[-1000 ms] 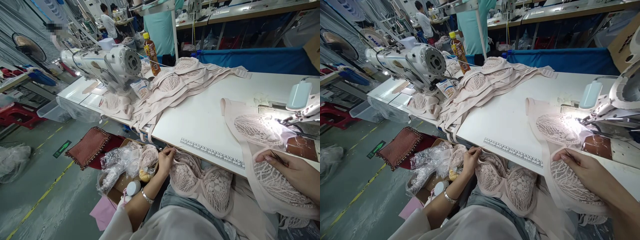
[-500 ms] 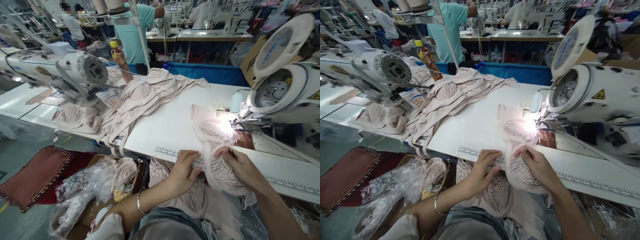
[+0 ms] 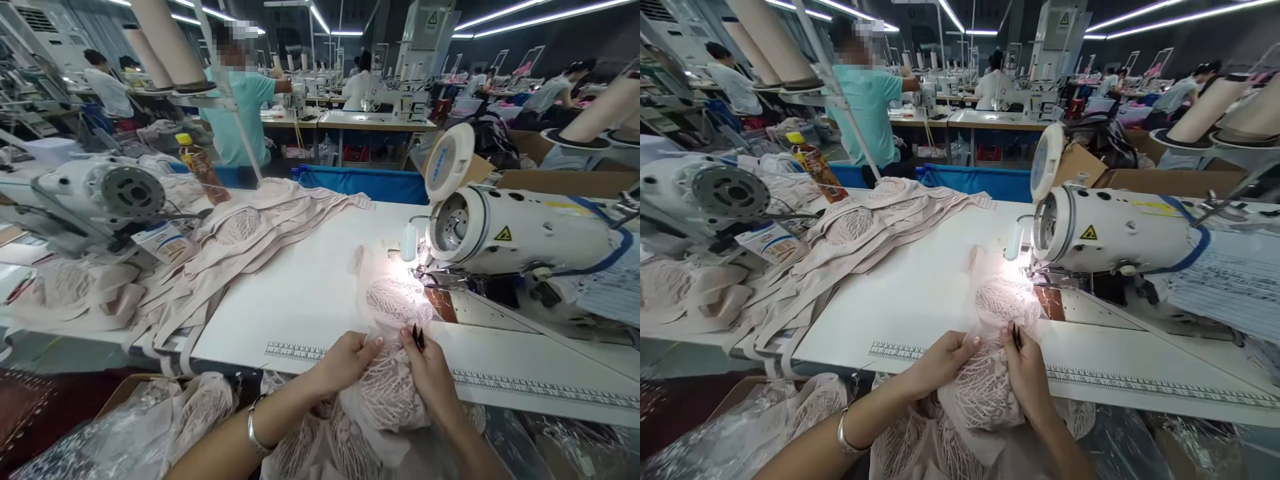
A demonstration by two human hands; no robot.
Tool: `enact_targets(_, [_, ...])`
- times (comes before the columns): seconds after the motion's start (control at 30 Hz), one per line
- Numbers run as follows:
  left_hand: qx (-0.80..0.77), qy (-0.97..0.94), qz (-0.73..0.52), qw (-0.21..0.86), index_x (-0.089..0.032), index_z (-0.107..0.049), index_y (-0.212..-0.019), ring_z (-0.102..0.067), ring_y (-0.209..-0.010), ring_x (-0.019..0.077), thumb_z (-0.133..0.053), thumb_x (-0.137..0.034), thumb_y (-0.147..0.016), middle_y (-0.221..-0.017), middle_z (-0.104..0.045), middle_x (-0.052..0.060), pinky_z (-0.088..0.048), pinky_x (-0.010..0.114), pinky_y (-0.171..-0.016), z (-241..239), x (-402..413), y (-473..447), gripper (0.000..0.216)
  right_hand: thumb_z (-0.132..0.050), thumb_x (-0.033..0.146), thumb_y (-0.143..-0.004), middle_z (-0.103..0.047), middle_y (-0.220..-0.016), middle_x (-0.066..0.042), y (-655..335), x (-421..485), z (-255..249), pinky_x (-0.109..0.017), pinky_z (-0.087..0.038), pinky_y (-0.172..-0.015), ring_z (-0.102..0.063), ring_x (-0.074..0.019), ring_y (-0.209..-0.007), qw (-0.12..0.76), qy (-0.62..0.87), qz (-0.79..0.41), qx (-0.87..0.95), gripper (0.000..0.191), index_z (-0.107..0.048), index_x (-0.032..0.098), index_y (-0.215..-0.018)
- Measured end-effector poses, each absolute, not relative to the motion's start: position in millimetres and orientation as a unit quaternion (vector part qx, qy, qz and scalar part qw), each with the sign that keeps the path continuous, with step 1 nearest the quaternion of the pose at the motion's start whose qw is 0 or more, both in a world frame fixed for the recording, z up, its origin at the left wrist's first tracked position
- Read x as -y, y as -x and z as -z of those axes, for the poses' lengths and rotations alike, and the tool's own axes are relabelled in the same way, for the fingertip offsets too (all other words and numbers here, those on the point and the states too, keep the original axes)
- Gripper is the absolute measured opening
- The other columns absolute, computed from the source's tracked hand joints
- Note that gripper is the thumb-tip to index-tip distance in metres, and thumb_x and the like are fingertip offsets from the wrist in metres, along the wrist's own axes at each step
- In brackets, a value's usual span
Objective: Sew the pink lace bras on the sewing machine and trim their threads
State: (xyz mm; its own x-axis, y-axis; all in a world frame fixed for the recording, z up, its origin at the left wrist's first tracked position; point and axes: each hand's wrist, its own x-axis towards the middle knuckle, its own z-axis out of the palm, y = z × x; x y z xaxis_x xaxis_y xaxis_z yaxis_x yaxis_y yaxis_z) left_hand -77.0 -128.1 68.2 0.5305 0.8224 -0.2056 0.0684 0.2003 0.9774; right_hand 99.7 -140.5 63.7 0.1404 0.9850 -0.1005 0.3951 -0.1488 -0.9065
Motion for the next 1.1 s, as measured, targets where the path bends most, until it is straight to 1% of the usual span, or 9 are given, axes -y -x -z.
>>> enact_targets(0.17, [-0.432, -0.653, -0.205, 0.586, -0.023, -0.030, -0.066, -0.025, -0.056, 0.0120, -0.035, -0.076, -0.089, -0.058, -0.026, -0.006, -0.022, 0.029, -0.055, -67, 119, 71, 0.059, -0.045, 0.067, -0.090, -0.056, -0.062, -0.002, -111, 131, -65, -0.030, -0.046, -0.063, -0.055, -0.0208, -0.065, 0.328, 0.586, -0.399, 0.624, 0.049, -0.049, 0.023, -0.068])
enact_targets(0.3, [-0.488, -0.651, -0.212, 0.542, -0.023, -0.032, -0.063, -0.035, -0.060, 0.0152, -0.033, -0.075, -0.087, -0.060, -0.035, -0.003, -0.030, 0.030, -0.061, -64, 127, 60, 0.057, -0.048, 0.052, -0.094, -0.055, -0.060, 0.001, -112, 124, -65, -0.026, -0.040, -0.056, -0.048, -0.0153, -0.057, 0.295, 0.523, -0.428, 0.675, 0.041, -0.046, 0.022, -0.066])
enact_targets(0.4, [-0.554, -0.596, -0.273, 0.513, -0.023, -0.039, -0.063, -0.045, -0.063, 0.0192, -0.032, -0.078, -0.086, -0.061, -0.048, 0.002, -0.036, 0.032, -0.064, -60, 141, 51, 0.060, -0.044, 0.038, -0.094, -0.055, -0.060, -0.001, -99, 122, -62, -0.027, -0.038, -0.057, -0.047, -0.0153, -0.057, 0.333, 0.552, -0.371, 0.669, 0.032, -0.045, 0.022, -0.067])
enact_targets(0.5, [-0.548, -0.545, -0.334, 0.540, -0.022, -0.051, -0.066, -0.055, -0.074, 0.0246, -0.043, -0.082, -0.082, -0.068, -0.060, 0.006, -0.045, 0.035, -0.073, -58, 155, 47, 0.063, -0.047, 0.031, -0.089, -0.055, -0.067, -0.002, -85, 119, -58, -0.029, -0.040, -0.064, -0.047, -0.0160, -0.064, 0.374, 0.576, -0.328, 0.649, 0.022, -0.042, 0.023, -0.070])
enact_targets(0.63, [-0.490, -0.425, -0.363, 0.669, -0.019, -0.067, -0.080, -0.064, -0.088, 0.0298, -0.057, -0.079, -0.079, -0.079, -0.070, 0.009, -0.049, 0.040, -0.088, -60, 155, 55, 0.061, -0.039, 0.039, -0.094, -0.037, -0.060, 0.005, -86, 117, -60, -0.026, -0.036, -0.058, -0.037, -0.0124, -0.059, 0.392, 0.569, -0.353, 0.631, 0.032, -0.032, 0.024, -0.068])
enact_targets(0.8, [-0.494, -0.261, -0.422, 0.714, -0.016, -0.069, -0.109, -0.069, -0.075, 0.0269, -0.059, -0.077, -0.080, -0.083, -0.073, 0.010, -0.055, 0.036, -0.066, -74, 127, 70, 0.068, -0.045, 0.035, -0.090, -0.030, -0.055, 0.006, -98, 126, -68, -0.023, -0.033, -0.052, -0.034, -0.0095, -0.053, 0.344, 0.521, -0.427, 0.654, 0.035, -0.028, 0.023, -0.061])
enact_targets(0.9, [-0.533, -0.297, -0.448, 0.653, -0.012, -0.070, -0.100, -0.069, -0.072, 0.0261, -0.075, -0.070, -0.072, -0.077, -0.072, 0.009, -0.052, 0.030, -0.058, -81, 113, 72, 0.064, -0.058, 0.024, -0.085, -0.050, -0.055, 0.003, -96, 135, -70, -0.025, -0.034, -0.054, -0.045, -0.0124, -0.054, 0.259, 0.570, -0.337, 0.703, 0.027, -0.046, 0.020, -0.061])
enact_targets(0.97, [-0.534, -0.319, -0.449, 0.641, -0.012, -0.070, -0.096, -0.070, -0.077, 0.0267, -0.077, -0.065, -0.072, -0.080, -0.073, 0.009, -0.052, 0.029, -0.060, -85, 106, 70, 0.058, -0.065, 0.019, -0.082, -0.069, -0.070, -0.004, -94, 139, -72, -0.028, -0.039, -0.059, -0.061, -0.0191, -0.064, 0.172, 0.609, -0.236, 0.738, 0.010, -0.061, 0.019, -0.073])
enact_targets(1.1, [-0.496, -0.301, -0.455, 0.675, -0.012, -0.068, -0.096, -0.071, -0.084, 0.0276, -0.083, -0.043, -0.069, -0.088, -0.074, 0.012, -0.057, 0.034, -0.072, -94, 73, 77, 0.043, -0.060, 0.018, -0.089, -0.077, -0.085, -0.007, -96, 146, -75, -0.028, -0.044, -0.064, -0.072, -0.0242, -0.078, 0.112, 0.607, -0.218, 0.756, 0.007, -0.067, 0.020, -0.089])
